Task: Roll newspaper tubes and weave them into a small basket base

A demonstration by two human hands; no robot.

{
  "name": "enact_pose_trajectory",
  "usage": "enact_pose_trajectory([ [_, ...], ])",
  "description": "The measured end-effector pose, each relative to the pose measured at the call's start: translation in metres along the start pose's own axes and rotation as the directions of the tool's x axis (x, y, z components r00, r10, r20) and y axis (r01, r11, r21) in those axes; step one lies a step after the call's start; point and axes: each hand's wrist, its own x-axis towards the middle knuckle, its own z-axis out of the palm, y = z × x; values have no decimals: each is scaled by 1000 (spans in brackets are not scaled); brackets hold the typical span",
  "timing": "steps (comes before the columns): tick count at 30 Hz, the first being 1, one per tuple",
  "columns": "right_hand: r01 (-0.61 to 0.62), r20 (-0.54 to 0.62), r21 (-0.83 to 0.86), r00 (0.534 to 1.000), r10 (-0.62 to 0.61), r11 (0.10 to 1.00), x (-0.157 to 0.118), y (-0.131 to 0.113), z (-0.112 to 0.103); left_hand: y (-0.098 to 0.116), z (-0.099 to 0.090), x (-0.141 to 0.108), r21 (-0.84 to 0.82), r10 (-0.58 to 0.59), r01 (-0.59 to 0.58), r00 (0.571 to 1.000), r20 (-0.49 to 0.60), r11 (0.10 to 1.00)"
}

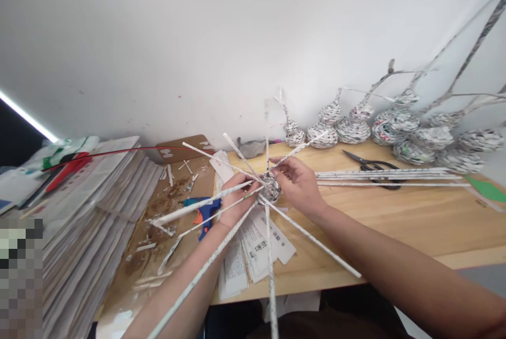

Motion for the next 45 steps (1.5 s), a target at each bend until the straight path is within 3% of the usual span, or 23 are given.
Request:
enact_pose_trajectory([
  [3,-3,-11,-50,1000,2,999,-5,1,4,2,-1,1,31,105,-105,994,-7,994],
  [5,-129,1,16,992,129,992,-7,4,8,3,-2,0,48,116,-115,993,-8,992],
  [10,-475,69,295,876,477,829,-11,14,19,0,-2,-3,50,133,-134,991,26,990],
  [15,-552,58,383,814,578,740,-12,11,21,0,-4,-3,192,256,-263,965,61,945],
  [18,-560,71,427,803,592,710,-11,7,20,2,-1,-1,222,231,-237,972,52,946],
  [23,-539,47,433,814,580,722,-10,7,20,-2,5,2,164,-8,0,999,48,986],
  [25,-550,54,437,806,589,712,-11,9,20,-4,5,2,161,-53,38,994,90,986],
  [33,-487,52,417,856,514,768,-9,17,20,3,2,4,-40,-102,111,979,178,993],
  [39,-523,64,425,831,552,739,-11,7,19,-1,3,5,-18,-83,85,993,78,996],
  [45,-500,45,454,839,541,737,-12,4,20,1,1,6,-10,-41,42,998,46,999],
])
